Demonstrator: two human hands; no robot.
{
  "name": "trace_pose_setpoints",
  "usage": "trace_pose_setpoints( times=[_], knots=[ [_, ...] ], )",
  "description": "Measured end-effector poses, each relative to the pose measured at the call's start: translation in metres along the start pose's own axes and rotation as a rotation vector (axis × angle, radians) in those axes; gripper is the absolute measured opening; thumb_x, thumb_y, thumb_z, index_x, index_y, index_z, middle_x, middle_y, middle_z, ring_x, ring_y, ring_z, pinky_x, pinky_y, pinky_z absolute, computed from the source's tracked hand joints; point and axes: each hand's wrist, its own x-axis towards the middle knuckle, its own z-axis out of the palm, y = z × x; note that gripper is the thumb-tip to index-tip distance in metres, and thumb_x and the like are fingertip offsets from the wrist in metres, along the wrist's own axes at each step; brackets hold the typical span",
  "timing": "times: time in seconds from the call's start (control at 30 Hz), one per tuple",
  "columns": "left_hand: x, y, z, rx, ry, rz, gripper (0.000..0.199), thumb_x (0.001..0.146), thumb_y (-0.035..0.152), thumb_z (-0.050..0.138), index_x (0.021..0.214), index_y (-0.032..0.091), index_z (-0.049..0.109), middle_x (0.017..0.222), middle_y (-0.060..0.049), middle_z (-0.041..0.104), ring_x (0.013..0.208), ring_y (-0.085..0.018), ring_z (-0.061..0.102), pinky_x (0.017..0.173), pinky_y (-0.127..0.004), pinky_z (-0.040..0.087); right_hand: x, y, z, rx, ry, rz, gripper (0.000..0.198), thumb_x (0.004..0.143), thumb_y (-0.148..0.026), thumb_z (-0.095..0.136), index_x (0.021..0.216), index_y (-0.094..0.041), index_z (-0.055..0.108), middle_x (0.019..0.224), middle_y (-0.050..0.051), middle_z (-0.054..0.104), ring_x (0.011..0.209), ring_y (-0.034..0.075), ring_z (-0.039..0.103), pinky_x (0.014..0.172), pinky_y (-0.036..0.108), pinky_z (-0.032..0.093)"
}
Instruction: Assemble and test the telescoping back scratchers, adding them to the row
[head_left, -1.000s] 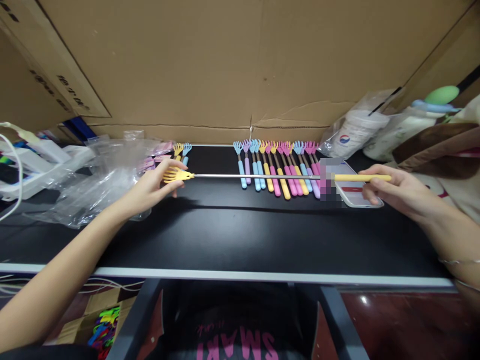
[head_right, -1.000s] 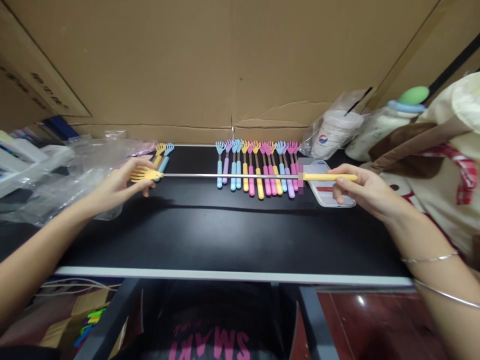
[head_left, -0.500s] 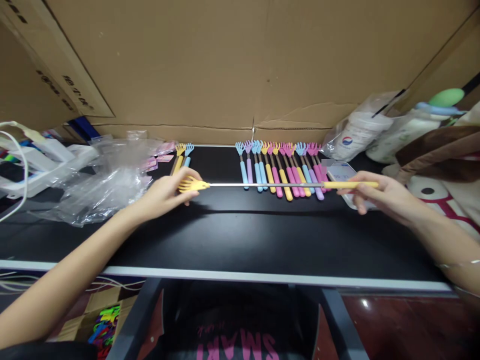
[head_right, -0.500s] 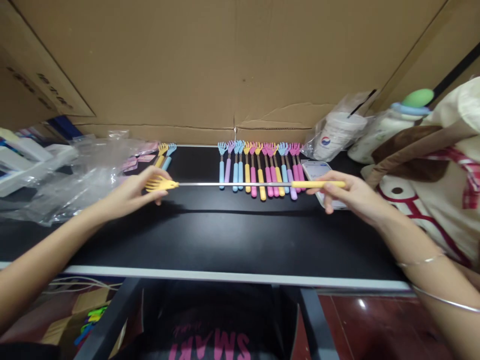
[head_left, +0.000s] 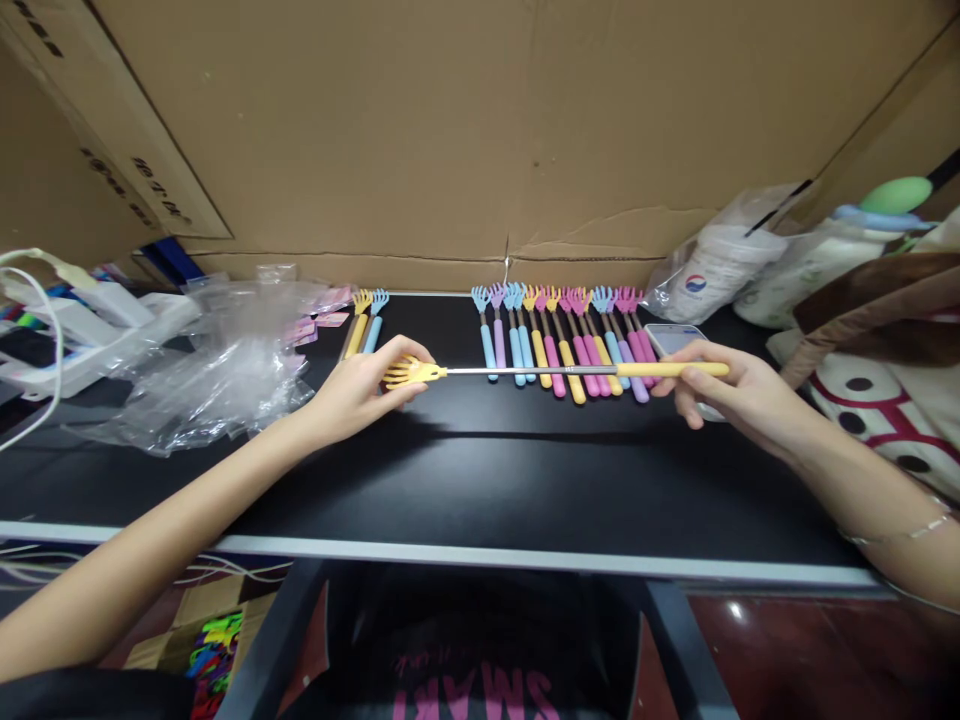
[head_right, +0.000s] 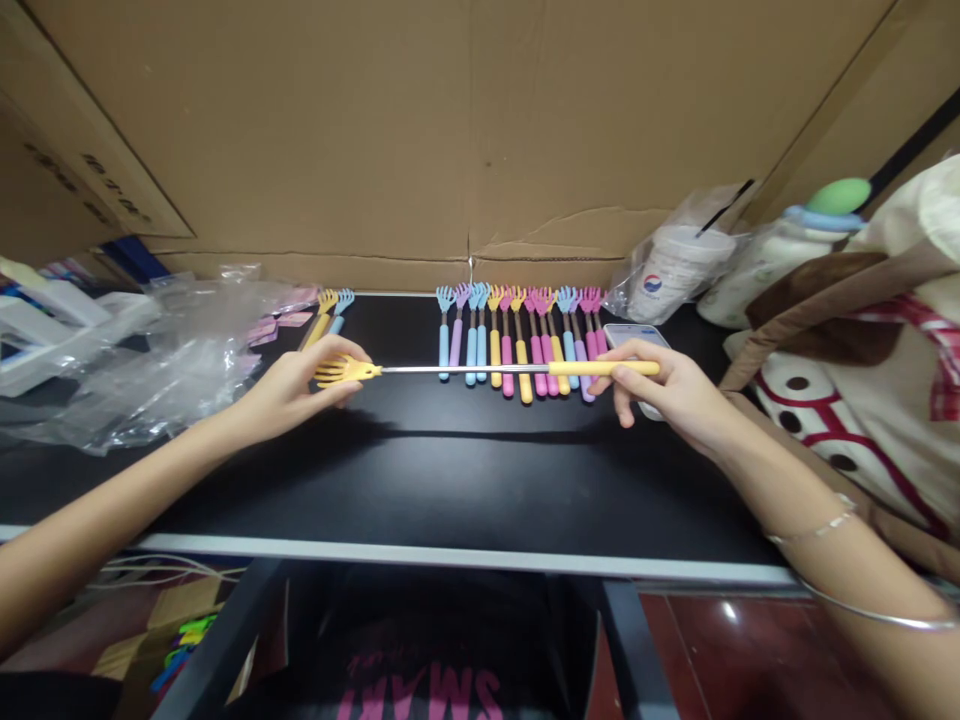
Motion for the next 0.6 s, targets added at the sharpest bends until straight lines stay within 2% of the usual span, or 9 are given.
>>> trace_pose_setpoints(
  times=[0.2, 0.33, 0.43, 0.6],
  knots=[
    [0.003, 0.005, 0.007, -0.034, 0.040, 0.064, 0.027, 0.088, 0.039, 0.050, 0.107, 0.020, 0.050, 0.091, -0.001, 0.063, 0.066, -0.011, 0.059, 0.066, -0.022, 0.043, 0.001, -0.003, 0.012, 0.035, -0.034, -0.005, 0.033, 0.080, -0.046, 0.059, 0.093, -0.016, 0.053, 0.078, 0.005, 0.068, 0.044, 0.008, 0.052, 0.051, 0.026, 0.041],
    [0.005, 0.010, 0.007, -0.134, 0.145, 0.063, 0.033, 0.085, 0.036, 0.055, 0.113, 0.020, 0.046, 0.093, -0.002, 0.060, 0.068, -0.011, 0.059, 0.064, -0.022, 0.045, 0.005, -0.003, 0.016, 0.106, -0.009, 0.000, 0.033, 0.078, -0.047, 0.061, 0.091, -0.017, 0.052, 0.076, 0.004, 0.068, 0.043, 0.008, 0.051, 0.047, 0.025, 0.039],
    [0.007, 0.013, 0.007, -0.309, 0.180, 0.032, 0.043, 0.085, 0.035, 0.055, 0.122, 0.020, 0.039, 0.083, -0.001, 0.058, 0.064, -0.011, 0.058, 0.064, -0.023, 0.047, 0.009, -0.001, 0.018, 0.175, 0.007, 0.030, 0.034, 0.077, -0.047, 0.062, 0.089, -0.018, 0.050, 0.073, 0.002, 0.066, 0.043, 0.007, 0.050, 0.044, 0.023, 0.037],
    [0.015, 0.011, 0.008, -0.614, 0.134, -0.073, 0.040, 0.090, 0.040, 0.045, 0.124, 0.021, 0.036, 0.073, 0.001, 0.058, 0.066, -0.012, 0.058, 0.058, -0.021, 0.045, 0.010, -0.003, 0.019, 0.179, 0.061, 0.019, 0.035, 0.074, -0.048, 0.064, 0.088, -0.020, 0.049, 0.071, -0.001, 0.063, 0.046, 0.007, 0.049, 0.046, 0.023, 0.038]
  ],
)
